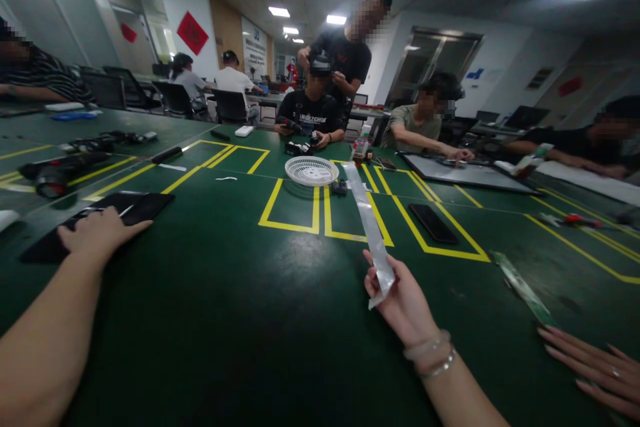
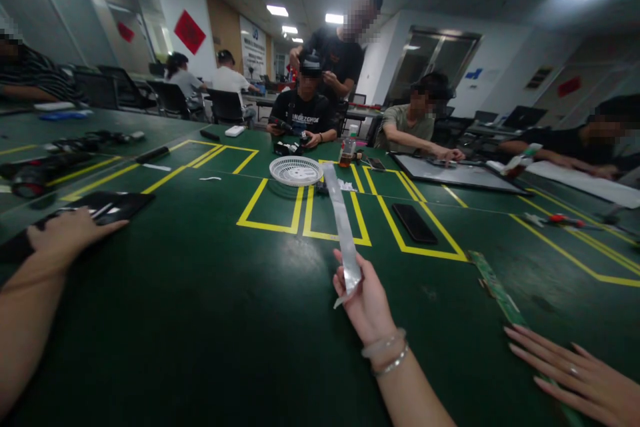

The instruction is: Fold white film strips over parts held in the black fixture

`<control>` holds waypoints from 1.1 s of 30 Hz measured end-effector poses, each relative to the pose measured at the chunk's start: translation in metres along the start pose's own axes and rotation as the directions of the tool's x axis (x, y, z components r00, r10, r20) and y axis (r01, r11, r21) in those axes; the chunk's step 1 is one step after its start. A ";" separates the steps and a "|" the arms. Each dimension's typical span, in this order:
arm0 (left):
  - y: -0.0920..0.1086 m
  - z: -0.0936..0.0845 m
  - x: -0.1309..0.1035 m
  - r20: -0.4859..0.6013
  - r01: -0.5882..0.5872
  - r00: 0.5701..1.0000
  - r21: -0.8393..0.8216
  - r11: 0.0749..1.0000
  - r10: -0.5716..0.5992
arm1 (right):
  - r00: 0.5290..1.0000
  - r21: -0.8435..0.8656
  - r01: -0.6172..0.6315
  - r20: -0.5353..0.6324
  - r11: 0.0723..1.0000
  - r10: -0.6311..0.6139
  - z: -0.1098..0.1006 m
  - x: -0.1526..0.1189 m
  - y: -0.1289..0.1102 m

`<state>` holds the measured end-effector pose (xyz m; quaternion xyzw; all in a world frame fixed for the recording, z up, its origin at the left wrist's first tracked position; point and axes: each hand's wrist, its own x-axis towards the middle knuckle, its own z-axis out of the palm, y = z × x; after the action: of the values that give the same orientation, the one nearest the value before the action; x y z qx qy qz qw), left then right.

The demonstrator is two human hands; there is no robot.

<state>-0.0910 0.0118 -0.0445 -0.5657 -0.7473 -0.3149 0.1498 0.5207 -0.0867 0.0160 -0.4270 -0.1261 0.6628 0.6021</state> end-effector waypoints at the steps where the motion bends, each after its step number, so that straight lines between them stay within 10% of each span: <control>1: -0.001 0.000 0.000 -0.006 -0.024 1.000 -0.005 1.000 0.024 | 1.000 0.034 -0.025 0.002 0.999 0.025 -0.001 0.002 0.000; 9: 0.011 -0.004 0.003 0.047 -0.084 0.995 -0.096 0.992 0.088 | 0.999 0.148 -0.032 -0.006 0.988 0.033 0.001 0.002 -0.002; 14: 0.094 -0.018 0.001 0.286 -0.062 0.954 -0.104 0.993 0.089 | 1.000 0.155 0.014 0.014 0.988 -0.016 0.000 0.003 -0.001; 18: 0.188 -0.030 -0.031 0.403 -0.314 0.832 -0.224 0.923 0.381 | 0.999 0.164 0.032 0.012 0.986 -0.035 0.000 0.004 -0.002; 25: 0.289 -0.050 -0.114 0.387 -0.534 0.420 -0.626 0.568 0.821 | 0.998 0.152 0.066 0.010 0.986 -0.069 0.002 0.002 -0.004; 33: 0.299 -0.042 -0.139 0.346 -0.522 0.359 -0.695 0.494 0.867 | 0.988 0.116 0.101 0.106 0.988 -0.113 0.003 0.000 -0.002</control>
<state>0.2279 -0.0713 -0.0040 -0.9231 -0.3164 -0.1625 -0.1459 0.5203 -0.0849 0.0189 -0.3477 -0.1457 0.6584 0.6514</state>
